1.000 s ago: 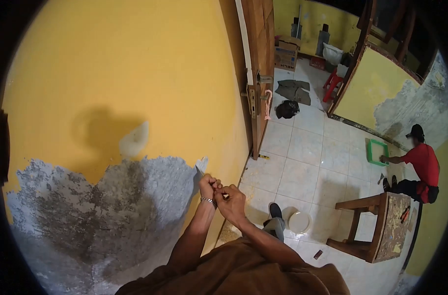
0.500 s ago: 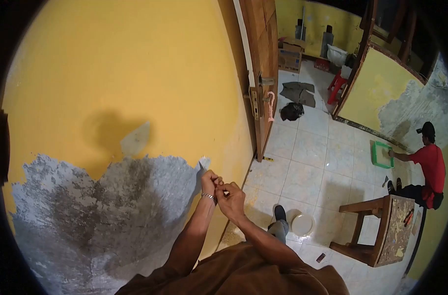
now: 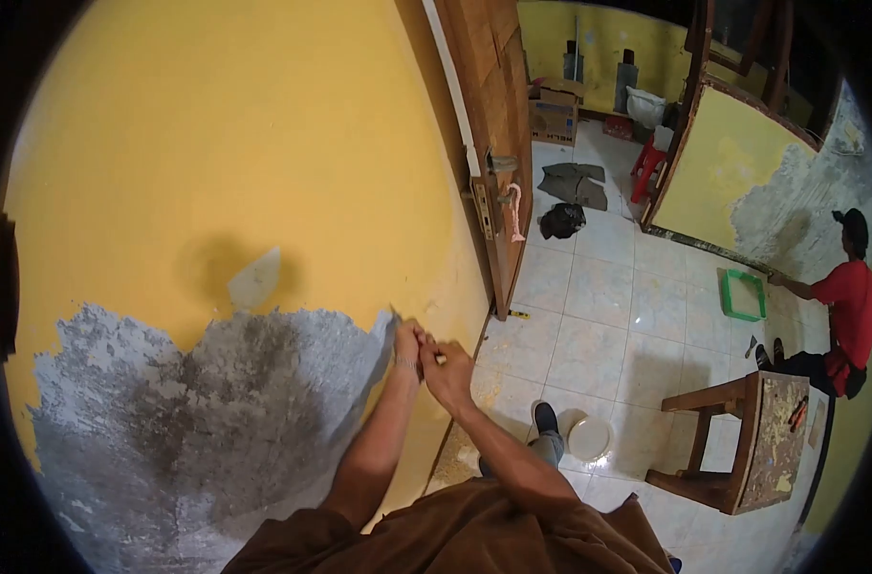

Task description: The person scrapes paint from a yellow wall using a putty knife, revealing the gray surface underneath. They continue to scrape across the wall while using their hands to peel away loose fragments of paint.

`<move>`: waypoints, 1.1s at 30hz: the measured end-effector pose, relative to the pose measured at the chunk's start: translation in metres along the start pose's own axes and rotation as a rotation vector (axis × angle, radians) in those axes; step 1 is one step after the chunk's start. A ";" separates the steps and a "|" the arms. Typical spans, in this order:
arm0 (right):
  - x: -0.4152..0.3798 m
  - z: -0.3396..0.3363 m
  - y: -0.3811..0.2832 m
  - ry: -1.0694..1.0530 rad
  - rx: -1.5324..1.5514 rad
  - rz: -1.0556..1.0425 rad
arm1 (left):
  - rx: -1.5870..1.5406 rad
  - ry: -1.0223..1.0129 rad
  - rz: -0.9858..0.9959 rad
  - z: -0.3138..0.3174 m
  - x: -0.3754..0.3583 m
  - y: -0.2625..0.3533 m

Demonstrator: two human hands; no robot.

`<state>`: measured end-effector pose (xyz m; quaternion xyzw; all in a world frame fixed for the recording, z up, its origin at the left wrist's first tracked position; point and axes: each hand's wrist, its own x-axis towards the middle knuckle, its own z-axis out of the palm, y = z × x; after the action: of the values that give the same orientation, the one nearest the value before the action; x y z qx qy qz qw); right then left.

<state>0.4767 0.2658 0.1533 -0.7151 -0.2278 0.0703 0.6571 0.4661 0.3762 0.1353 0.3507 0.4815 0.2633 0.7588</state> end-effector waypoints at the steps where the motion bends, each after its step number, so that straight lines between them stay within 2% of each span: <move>1: -0.011 -0.007 0.002 -0.061 0.008 0.046 | -0.095 -0.013 0.022 -0.008 -0.008 -0.010; 3: -0.023 -0.005 0.005 -0.147 0.110 0.101 | -0.240 -0.043 0.013 -0.021 -0.017 -0.009; 7: -0.016 0.012 0.025 -0.056 0.079 0.069 | -0.148 -0.021 0.021 -0.016 0.007 -0.012; 10: -0.018 -0.001 0.007 -0.085 0.053 0.086 | -0.167 0.009 -0.084 -0.016 -0.006 -0.009; 12: -0.019 0.007 -0.004 -0.124 0.042 0.088 | -0.133 -0.050 -0.022 -0.029 0.005 -0.002; 14: -0.009 0.019 -0.008 -0.056 -0.109 0.038 | -0.099 -0.106 0.022 -0.030 0.019 -0.002; 16: 0.010 0.024 0.012 0.023 -0.055 0.007 | -0.024 -0.120 -0.087 -0.006 0.037 0.005; 17: 0.012 0.012 0.014 -0.020 -0.056 0.049 | 0.022 0.011 -0.016 0.009 0.027 0.001; 20: -0.010 -0.006 0.002 -0.074 0.017 0.073 | -0.136 -0.059 0.057 -0.001 -0.010 -0.005; 21: -0.020 -0.004 0.000 -0.088 0.088 0.069 | -0.231 -0.105 0.054 -0.016 -0.013 -0.005; 22: -0.023 0.005 -0.002 -0.107 0.130 0.080 | -0.173 -0.053 -0.030 -0.026 -0.008 0.001; 24: -0.019 0.016 0.000 -0.043 -0.023 -0.013 | -0.099 -0.127 0.036 -0.024 -0.002 0.006; 28: -0.019 0.007 0.007 -0.077 0.051 0.079 | -0.096 -0.011 -0.013 -0.009 -0.015 0.006; 30: -0.040 0.005 -0.007 -0.071 0.001 0.021 | -0.095 -0.078 0.015 -0.027 -0.032 0.007; 33: -0.081 -0.002 -0.031 -0.127 0.073 0.019 | -0.136 -0.070 -0.025 -0.065 -0.067 0.005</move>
<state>0.3980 0.2311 0.1674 -0.6870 -0.2594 0.1302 0.6662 0.3793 0.3481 0.1565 0.3013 0.4400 0.2732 0.8006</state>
